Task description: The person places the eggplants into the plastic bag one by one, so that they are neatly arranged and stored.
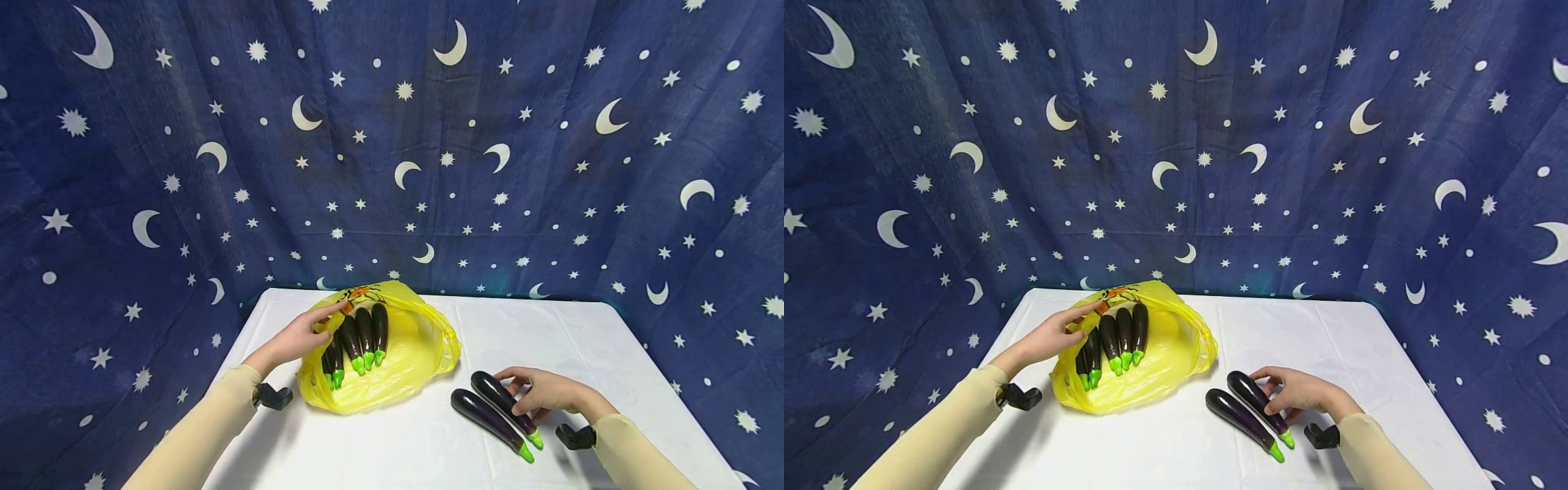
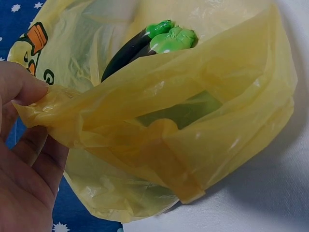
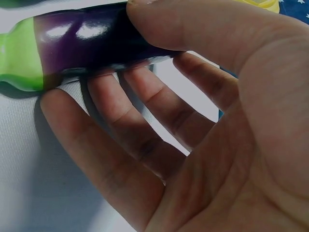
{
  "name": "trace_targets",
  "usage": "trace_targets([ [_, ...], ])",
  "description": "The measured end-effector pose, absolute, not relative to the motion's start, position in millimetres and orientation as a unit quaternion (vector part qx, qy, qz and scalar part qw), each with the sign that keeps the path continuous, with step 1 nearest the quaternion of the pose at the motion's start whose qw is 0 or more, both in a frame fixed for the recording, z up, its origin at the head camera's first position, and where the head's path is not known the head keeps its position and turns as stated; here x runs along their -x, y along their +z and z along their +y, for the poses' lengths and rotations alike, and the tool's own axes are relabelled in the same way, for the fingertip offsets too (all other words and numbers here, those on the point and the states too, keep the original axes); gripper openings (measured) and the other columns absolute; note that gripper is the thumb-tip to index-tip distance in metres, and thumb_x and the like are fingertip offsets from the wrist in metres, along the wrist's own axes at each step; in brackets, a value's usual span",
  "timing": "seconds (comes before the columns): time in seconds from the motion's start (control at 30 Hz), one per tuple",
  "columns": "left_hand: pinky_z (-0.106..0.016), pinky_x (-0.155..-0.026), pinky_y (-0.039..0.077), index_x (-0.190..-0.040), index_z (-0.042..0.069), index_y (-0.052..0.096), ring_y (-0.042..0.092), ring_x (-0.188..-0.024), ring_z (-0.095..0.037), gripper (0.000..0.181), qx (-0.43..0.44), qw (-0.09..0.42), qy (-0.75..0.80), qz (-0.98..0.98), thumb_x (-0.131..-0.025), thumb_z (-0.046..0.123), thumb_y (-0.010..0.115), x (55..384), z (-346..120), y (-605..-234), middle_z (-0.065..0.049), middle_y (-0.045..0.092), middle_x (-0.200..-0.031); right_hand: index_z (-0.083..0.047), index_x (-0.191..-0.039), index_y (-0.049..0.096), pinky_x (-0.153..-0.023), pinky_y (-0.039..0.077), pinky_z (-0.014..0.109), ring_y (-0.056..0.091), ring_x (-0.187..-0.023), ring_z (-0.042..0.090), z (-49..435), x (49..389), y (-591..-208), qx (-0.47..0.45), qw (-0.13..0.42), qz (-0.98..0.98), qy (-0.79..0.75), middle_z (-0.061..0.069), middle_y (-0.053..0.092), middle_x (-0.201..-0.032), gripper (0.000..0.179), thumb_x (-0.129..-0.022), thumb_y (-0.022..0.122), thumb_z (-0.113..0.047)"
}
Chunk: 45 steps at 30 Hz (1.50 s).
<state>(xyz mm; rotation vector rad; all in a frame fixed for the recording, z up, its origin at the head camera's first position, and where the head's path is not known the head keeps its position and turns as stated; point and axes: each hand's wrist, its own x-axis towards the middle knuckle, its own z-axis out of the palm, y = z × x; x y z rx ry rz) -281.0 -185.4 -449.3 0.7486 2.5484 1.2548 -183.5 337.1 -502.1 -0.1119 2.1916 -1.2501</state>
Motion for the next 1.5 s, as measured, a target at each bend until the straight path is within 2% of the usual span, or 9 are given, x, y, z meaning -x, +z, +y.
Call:
trace_targets([
  [0.33, -0.051, -0.109, 0.041, -0.157, 0.031, 0.043, 0.046, -0.137, -0.030, 0.070, -0.257, 0.097, 0.423, 0.864, -0.095, 0.003, 0.060, 281.2, -185.1, -448.7, 0.000, 0.046, -0.156, -0.012, -0.143, 0.055, -0.060, 0.058, 0.044, 0.061, -0.080, 0.027, 336.3, 183.2, -503.1, 0.029, 0.301, 0.831, -0.468, 0.014, 0.054, -0.110, 0.070, -0.078, 0.078, 0.001],
  [0.43, -0.046, -0.100, 0.046, -0.158, 0.029, 0.043, 0.048, -0.133, -0.029, 0.070, -0.259, 0.096, 0.428, 0.861, -0.095, 0.002, 0.060, 280.9, -184.8, -448.9, -0.003, 0.046, -0.156, -0.012, -0.143, 0.055, -0.061, 0.058, 0.044, 0.061, -0.082, 0.027, 337.3, 184.5, -504.8, 0.027, 0.303, 0.827, -0.472, 0.014, 0.052, -0.111, 0.069, -0.079, 0.077, 0.000],
  [0.57, -0.041, -0.087, 0.043, -0.158, 0.027, 0.043, 0.049, -0.125, -0.028, 0.071, -0.258, 0.096, 0.432, 0.859, -0.095, 0.000, 0.060, 280.3, -184.4, -448.6, -0.004, 0.045, -0.157, -0.012, -0.143, 0.055, -0.062, 0.059, 0.046, 0.061, -0.085, 0.028, 338.0, 185.0, -505.9, 0.027, 0.307, 0.820, -0.482, 0.015, 0.051, -0.111, 0.069, -0.079, 0.077, 0.000],
  [0.87, -0.040, -0.091, 0.043, -0.158, 0.028, 0.042, 0.048, -0.130, -0.027, 0.071, -0.253, 0.099, 0.431, 0.861, -0.095, 0.001, 0.059, 280.2, -184.5, -448.4, -0.002, 0.042, -0.158, -0.013, -0.143, 0.057, -0.061, 0.058, 0.044, 0.061, -0.084, 0.027, 338.8, 183.6, -506.6, 0.045, 0.303, 0.824, -0.477, 0.015, 0.051, -0.110, 0.067, -0.080, 0.077, -0.002],
  [1.3, -0.040, -0.086, 0.044, -0.158, 0.030, 0.042, 0.049, -0.122, -0.028, 0.072, -0.246, 0.103, 0.431, 0.862, -0.095, 0.001, 0.059, 280.0, -183.9, -448.1, -0.002, 0.043, -0.158, -0.010, -0.145, 0.055, -0.061, 0.058, 0.045, 0.061, -0.085, 0.028, 337.5, 181.6, -506.4, 0.047, 0.300, 0.824, -0.478, 0.016, 0.051, -0.111, 0.069, -0.080, 0.075, -0.001],
  [1.5, -0.040, -0.091, 0.044, -0.157, 0.031, 0.042, 0.048, -0.132, -0.028, 0.071, -0.245, 0.108, 0.430, 0.862, -0.095, 0.002, 0.059, 279.7, -182.8, -447.3, -0.001, 0.046, -0.156, -0.009, -0.145, 0.054, -0.061, 0.058, 0.044, 0.062, -0.084, 0.027, 336.4, 181.2, -505.1, 0.039, 0.296, 0.830, -0.471, 0.015, 0.052, -0.112, 0.068, -0.080, 0.075, -0.001],
])
